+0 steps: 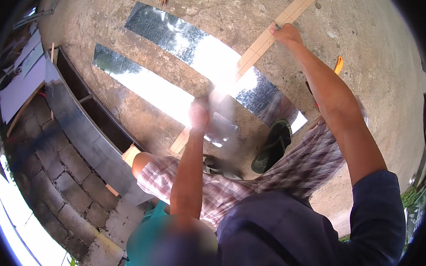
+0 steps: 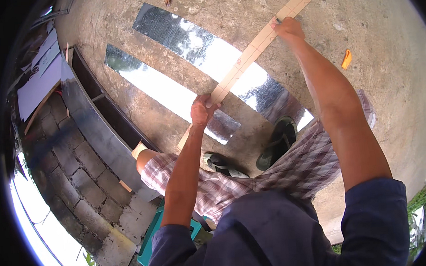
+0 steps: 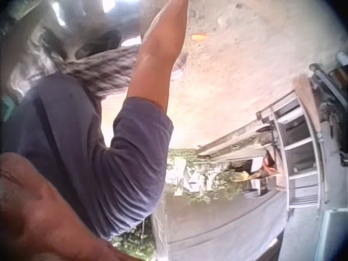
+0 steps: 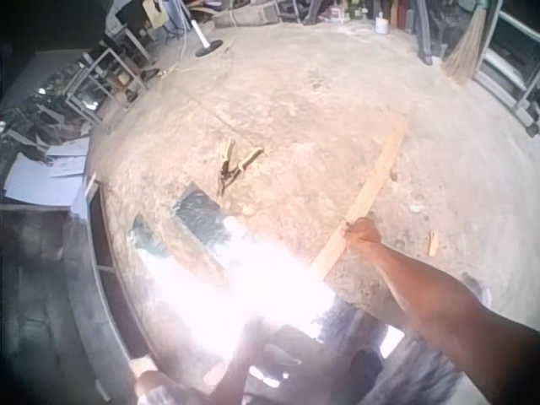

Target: Measuring and cutting pieces of metal sheet using a measuring tape, scribe, and metal snips.

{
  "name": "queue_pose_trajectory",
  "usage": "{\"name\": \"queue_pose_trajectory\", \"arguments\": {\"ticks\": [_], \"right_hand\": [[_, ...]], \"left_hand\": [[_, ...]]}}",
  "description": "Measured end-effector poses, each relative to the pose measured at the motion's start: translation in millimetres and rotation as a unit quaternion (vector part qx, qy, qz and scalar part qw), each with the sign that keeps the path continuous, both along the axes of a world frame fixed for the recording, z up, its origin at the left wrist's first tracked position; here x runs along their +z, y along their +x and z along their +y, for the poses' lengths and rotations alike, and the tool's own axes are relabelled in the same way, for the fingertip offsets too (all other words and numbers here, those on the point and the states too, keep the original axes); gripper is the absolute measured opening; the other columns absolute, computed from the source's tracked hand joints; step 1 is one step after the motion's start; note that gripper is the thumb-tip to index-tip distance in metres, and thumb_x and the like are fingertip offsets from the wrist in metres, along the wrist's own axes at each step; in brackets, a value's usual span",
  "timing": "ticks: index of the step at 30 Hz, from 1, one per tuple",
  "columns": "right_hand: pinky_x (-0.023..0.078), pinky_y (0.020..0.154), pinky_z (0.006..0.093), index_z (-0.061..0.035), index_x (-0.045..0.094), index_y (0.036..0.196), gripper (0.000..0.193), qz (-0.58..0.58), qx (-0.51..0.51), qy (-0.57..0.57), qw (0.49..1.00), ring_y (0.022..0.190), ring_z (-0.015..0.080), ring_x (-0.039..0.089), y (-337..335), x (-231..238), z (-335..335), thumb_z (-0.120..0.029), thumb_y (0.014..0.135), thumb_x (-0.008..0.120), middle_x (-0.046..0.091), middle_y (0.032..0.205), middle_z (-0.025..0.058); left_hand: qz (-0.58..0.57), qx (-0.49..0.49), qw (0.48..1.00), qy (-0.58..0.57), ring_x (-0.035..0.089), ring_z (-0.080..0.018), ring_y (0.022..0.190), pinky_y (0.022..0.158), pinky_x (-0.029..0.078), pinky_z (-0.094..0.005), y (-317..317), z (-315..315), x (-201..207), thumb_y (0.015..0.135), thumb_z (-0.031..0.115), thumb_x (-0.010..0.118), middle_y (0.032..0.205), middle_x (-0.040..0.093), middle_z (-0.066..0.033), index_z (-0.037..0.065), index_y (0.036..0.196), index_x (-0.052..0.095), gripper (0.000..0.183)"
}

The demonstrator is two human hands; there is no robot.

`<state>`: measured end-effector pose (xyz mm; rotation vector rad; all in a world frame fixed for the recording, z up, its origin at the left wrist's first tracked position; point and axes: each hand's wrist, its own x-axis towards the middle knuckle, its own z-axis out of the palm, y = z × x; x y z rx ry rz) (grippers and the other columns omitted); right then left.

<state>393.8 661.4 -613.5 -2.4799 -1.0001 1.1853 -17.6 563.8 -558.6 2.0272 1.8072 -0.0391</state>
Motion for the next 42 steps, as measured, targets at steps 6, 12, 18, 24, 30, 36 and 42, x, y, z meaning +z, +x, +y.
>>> {"name": "queue_pose_trajectory", "arguments": {"ticks": [6,12,18,24,30,36,42], "right_hand": [[0.05,0.087,0.0431,-0.0028,0.063,0.111,0.049,0.027,0.024,-0.04,0.999,0.105,0.0326,0.063,5.7,8.5,10.4,-0.042,0.082,0.067,0.065,0.113,0.0175],[0.051,0.088,0.0439,-0.0085,0.062,0.117,0.051,-0.046,0.017,-0.08,0.996,0.109,0.0312,0.062,-5.0,15.0,5.6,-0.048,0.083,0.066,0.064,0.116,0.0144],[0.053,0.085,0.0427,-0.0105,0.063,0.116,0.053,-0.056,-0.002,-0.09,0.994,0.107,0.0304,0.063,-9.7,12.8,2.8,-0.052,0.083,0.065,0.064,0.117,0.0124],[0.052,0.082,0.0434,-0.0057,0.065,0.111,0.056,-0.03,-0.014,-0.021,0.999,0.099,0.0323,0.065,-0.2,15.7,-15.5,-0.054,0.082,0.065,0.068,0.105,0.016],[0.052,0.075,0.0473,-0.0055,0.065,0.106,0.035,-0.14,-0.354,0.123,0.916,0.085,0.039,0.066,-42.9,15.2,-109.7,-0.035,0.087,0.059,0.067,0.094,0.0231],[0.049,0.08,0.0452,-0.0014,0.068,0.095,0.04,-0.105,-0.59,0.042,0.8,0.086,0.0404,0.064,-219.2,19.8,-205.5,-0.04,0.086,0.064,0.068,0.085,0.0215],[0.048,0.073,0.0492,-0.0038,0.066,0.089,0.05,-0.179,-0.472,0.088,0.859,0.079,0.0418,0.063,-373.9,51.1,-166.2,-0.053,0.088,0.057,0.065,0.076,0.0225]], "left_hand": [[0.063,-0.08,0.962,-0.252,0.066,-0.0232,0.095,0.082,0.054,-0.0341,-33.7,131.7,107.4,0.073,0.014,0.077,0.112,0.066,-0.014,0.007,0.124,0.06,0.054],[0.117,-0.199,0.962,-0.142,0.064,-0.0301,0.105,0.089,0.051,-0.0339,-17.4,219.8,197.8,0.08,-0.004,0.064,0.118,0.064,-0.0192,0.0,0.122,0.057,0.043],[0.355,-0.538,0.759,-0.092,0.059,-0.0259,0.112,0.095,0.05,-0.0355,88.6,246.4,141.4,0.083,0.008,0.067,0.124,0.059,-0.0115,0.009,0.13,0.053,0.049],[0.165,-0.671,0.722,0.035,0.046,-0.0252,0.128,0.103,0.043,-0.0463,168.5,229.8,40.4,0.081,0.003,0.063,0.143,0.043,-0.0044,0.014,0.14,0.04,0.064],[0.06,-0.731,0.68,0.018,0.034,-0.0315,0.137,0.107,0.039,-0.0511,184.1,193.3,-8.4,0.072,0.013,0.077,0.155,0.025,-0.0011,0.021,0.15,0.025,0.094],[0.055,-0.73,0.681,0.032,0.029,-0.0438,0.135,0.099,0.042,-0.0548,180.2,178.9,-9.4,0.063,0.016,0.085,0.156,0.023,-0.0006,0.024,0.149,0.027,0.104],[0.0,-0.727,0.686,0.021,0.027,-0.0431,0.135,0.102,0.034,-0.0556,169.3,186.4,-18.8,0.063,0.026,0.085,0.155,0.025,-0.0015,0.018,0.144,0.038,0.094]]}}
